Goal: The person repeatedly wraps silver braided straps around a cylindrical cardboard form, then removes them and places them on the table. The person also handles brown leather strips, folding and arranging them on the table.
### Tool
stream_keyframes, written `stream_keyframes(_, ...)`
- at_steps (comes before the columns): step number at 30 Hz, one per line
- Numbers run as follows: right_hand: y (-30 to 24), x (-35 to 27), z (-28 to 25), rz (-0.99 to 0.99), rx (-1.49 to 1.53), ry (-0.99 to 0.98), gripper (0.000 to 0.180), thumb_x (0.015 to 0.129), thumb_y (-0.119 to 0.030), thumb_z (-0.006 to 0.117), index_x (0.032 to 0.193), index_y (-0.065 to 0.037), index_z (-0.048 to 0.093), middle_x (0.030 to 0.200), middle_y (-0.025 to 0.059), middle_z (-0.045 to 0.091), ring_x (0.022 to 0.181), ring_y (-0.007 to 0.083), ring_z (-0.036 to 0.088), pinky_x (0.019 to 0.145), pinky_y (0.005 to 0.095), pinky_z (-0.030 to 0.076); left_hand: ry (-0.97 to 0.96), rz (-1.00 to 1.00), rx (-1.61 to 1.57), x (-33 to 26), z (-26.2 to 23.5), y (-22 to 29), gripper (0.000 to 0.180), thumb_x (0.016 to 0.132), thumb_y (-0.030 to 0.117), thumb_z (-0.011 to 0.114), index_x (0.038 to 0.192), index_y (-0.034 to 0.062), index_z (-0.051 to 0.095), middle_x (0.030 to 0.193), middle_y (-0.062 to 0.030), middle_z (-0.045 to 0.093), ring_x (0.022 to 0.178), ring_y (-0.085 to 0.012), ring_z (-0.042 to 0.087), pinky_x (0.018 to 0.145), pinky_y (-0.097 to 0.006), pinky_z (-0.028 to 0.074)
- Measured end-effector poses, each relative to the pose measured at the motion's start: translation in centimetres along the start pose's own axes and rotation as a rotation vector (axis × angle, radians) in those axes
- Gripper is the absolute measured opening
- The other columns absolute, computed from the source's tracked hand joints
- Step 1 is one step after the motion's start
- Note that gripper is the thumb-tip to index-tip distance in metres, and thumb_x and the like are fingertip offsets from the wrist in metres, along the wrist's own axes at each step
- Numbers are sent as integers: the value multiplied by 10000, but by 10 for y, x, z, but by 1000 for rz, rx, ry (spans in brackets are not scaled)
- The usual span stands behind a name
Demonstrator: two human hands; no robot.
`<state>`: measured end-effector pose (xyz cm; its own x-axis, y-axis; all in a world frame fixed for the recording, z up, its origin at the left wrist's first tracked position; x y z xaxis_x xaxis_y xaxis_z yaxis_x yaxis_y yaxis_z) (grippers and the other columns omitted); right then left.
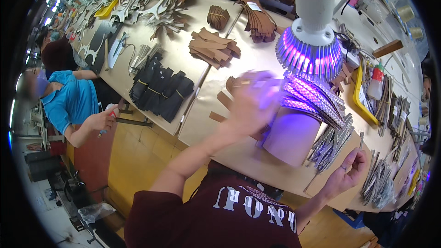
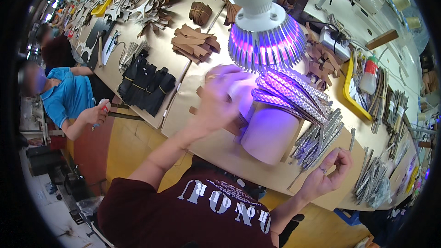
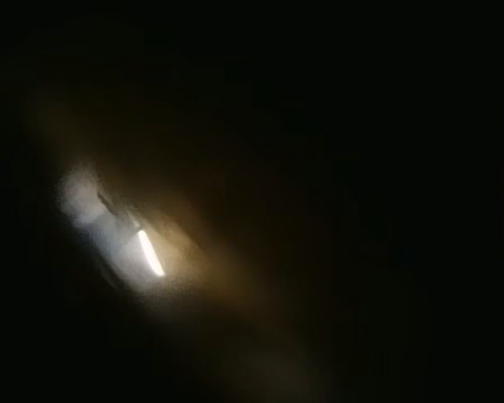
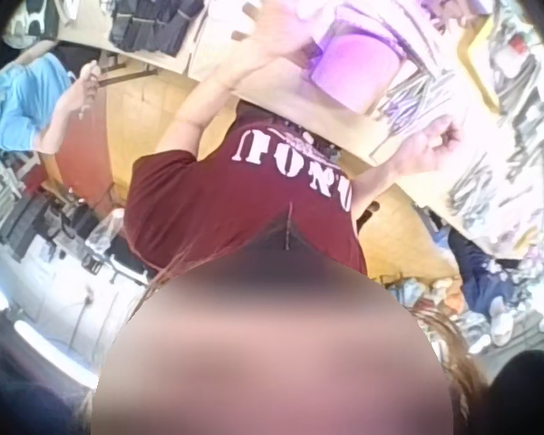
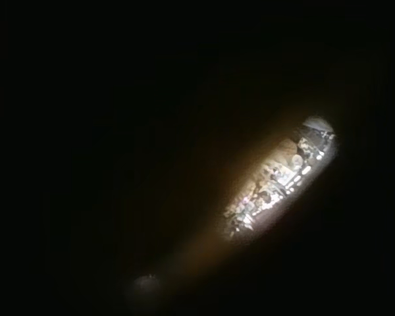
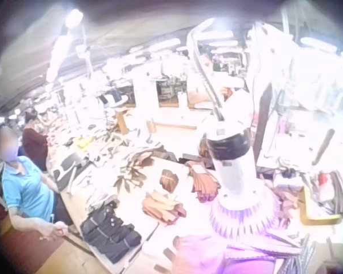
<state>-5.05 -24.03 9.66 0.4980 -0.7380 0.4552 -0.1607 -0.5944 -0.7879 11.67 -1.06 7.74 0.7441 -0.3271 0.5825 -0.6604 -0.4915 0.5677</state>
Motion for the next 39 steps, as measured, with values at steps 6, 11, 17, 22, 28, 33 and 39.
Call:
stream_keyframes(6,-36,-29,12,-85,161,-348,122,836,34,659,926,-16,593,874,78,586,793,162,550,731,270,459,-174,-401,376,-103,-58,-59,243,854,129,671,1076,30,673,1167,-166,604,1076,-320,568,928,-410,423)
stream_keyframes(11,-71,-52,36,-296,94,-749,178,779,-3,718,923,-42,622,898,108,615,825,231,591,741,326,475,-95,-416,242,-144,-46,-66,166,856,94,660,1011,35,664,1226,-172,595,1133,-323,546,971,-418,381)
stream_keyframes(17,-89,-96,86,-573,-39,-1021,257,856,-133,642,1102,-70,599,1099,98,603,1041,277,573,857,416,429,-211,-348,287,-140,-59,-53,108,828,29,669,926,40,626,1136,-151,638,1049,-308,594,880,-403,435)
stream_keyframes(22,-96,-106,102,-452,270,-1086,387,909,-163,590,1274,-64,509,1095,123,605,1060,297,573,871,418,415,-213,-223,85,-114,-89,7,124,839,-61,634,929,19,602,1046,-148,664,945,-252,628,842,-345,482)
stream_keyframes(28,-73,-61,39,125,472,-1348,494,886,-279,697,1303,-75,529,934,89,639,971,213,602,835,358,457,-293,-268,-442,-67,-78,30,189,753,-102,708,883,0,617,836,-77,615,771,-160,576,714,-266,456)
stream_keyframes(33,-31,-30,1,300,476,-902,334,894,-154,685,1195,-42,593,873,48,647,848,150,634,762,300,499,-236,-586,-849,-60,-20,41,187,838,-74,677,986,-12,582,894,-44,603,797,-99,556,721,-229,458)
stream_keyframes(39,26,-16,0,269,168,-611,259,892,-110,676,1133,-30,625,753,41,612,688,119,585,657,269,481,-233,-682,-887,-59,31,33,215,883,-31,656,1065,-4,546,882,-32,595,789,-80,554,717,-214,460)
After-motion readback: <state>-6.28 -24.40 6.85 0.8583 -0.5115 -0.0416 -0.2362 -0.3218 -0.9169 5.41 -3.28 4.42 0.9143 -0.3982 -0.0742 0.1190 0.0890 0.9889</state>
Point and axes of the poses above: each hand's wrist, its own x-axis towards the middle knuckle, its own z-axis out of the palm, y = z × x, the point moved 3 cm from there along x, towards the middle knuckle
